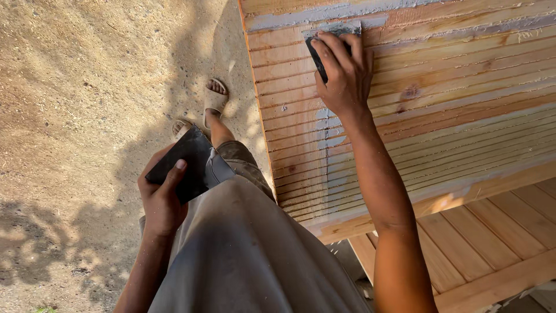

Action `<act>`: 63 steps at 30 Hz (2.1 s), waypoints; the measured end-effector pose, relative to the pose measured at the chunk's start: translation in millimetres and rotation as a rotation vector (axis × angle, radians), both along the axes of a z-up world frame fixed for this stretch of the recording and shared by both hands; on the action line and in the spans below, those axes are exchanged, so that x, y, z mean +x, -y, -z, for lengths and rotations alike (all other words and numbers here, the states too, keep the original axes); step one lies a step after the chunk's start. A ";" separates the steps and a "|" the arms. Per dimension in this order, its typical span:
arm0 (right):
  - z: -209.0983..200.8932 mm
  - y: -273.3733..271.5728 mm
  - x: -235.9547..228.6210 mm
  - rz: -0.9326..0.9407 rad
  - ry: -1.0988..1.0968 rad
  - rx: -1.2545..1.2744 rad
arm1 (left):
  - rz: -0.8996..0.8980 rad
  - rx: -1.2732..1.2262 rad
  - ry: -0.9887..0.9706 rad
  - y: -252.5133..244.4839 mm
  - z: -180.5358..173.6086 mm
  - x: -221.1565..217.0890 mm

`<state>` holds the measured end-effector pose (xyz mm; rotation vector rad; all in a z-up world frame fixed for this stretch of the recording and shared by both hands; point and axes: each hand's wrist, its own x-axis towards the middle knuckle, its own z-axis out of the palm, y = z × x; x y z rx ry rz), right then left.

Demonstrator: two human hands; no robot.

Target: The person uses a putty knife to scoop filler from a metal plate and applies it into the grooves of a wooden board. They then use a smaller scraper to smooth the filler into the grooves, repeating this process across the surface.

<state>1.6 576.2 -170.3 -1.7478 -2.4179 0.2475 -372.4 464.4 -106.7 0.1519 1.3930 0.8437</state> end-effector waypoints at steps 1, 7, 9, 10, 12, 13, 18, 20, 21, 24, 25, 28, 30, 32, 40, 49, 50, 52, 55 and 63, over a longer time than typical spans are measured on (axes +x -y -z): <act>0.4 1.8 -0.9 0.008 0.001 -0.006 | 0.009 -0.001 0.002 -0.8 -0.1 0.6; 5.3 -1.1 -8.6 0.041 0.002 0.001 | 0.012 0.001 0.021 -9.5 2.7 -1.1; 3.1 -3.2 -10.6 0.054 0.001 -0.009 | 0.013 0.007 0.017 -10.6 2.3 -3.1; 0.6 -3.7 -11.0 0.052 -0.012 -0.039 | 0.013 0.008 0.012 -10.4 2.3 -3.7; -7.5 -4.5 -9.1 0.048 -0.035 -0.098 | 0.017 0.013 0.003 -10.2 1.8 -4.2; -12.9 -3.4 -8.2 0.047 -0.039 -0.094 | 0.021 0.017 -0.001 -10.7 1.2 -4.0; -34.7 19.1 -17.0 0.050 -0.034 -0.091 | 0.008 0.015 0.024 -16.2 -2.5 -2.6; -33.4 27.8 -25.7 0.044 -0.028 -0.109 | 0.003 -0.010 0.026 -16.2 -3.4 -2.6; -31.8 29.9 -28.2 0.044 -0.023 -0.115 | -0.006 0.001 0.041 -17.4 -2.3 -1.7; -23.0 31.0 -36.2 0.037 -0.040 -0.120 | -0.035 0.022 0.066 -19.3 -1.8 -2.8; -19.4 29.8 -38.2 0.030 -0.033 -0.106 | -0.043 0.020 0.066 -19.8 -1.6 -3.9; -11.8 29.0 -43.0 0.023 -0.029 -0.098 | -0.051 0.018 0.059 -13.9 -2.4 -7.2; -9.5 24.3 -46.3 0.034 -0.049 -0.122 | -0.054 0.022 0.054 -11.1 -1.0 -9.4; -14.4 20.7 -49.9 0.026 -0.022 -0.117 | -0.054 0.021 0.053 -12.3 3.0 -9.9; -86.1 48.8 -85.1 -0.116 -0.673 -0.353 | -0.296 -0.051 0.557 -47.9 31.5 49.5; -69.3 19.7 -23.9 -0.039 -0.052 -0.311 | -0.292 0.011 0.756 -57.4 -0.5 58.2; -64.2 8.5 -12.3 0.079 -0.033 -0.299 | -0.275 0.043 0.723 -58.1 -1.1 54.5; -52.6 -12.9 -1.3 0.271 -0.018 -0.313 | -0.233 0.108 0.648 -57.5 0.2 44.0; -36.3 -34.5 -5.9 0.451 -0.002 -0.351 | -0.312 0.113 0.556 -56.5 7.6 34.6; -48.8 -32.0 -3.1 0.351 -0.071 -0.469 | -0.333 0.051 0.485 -45.5 20.0 30.0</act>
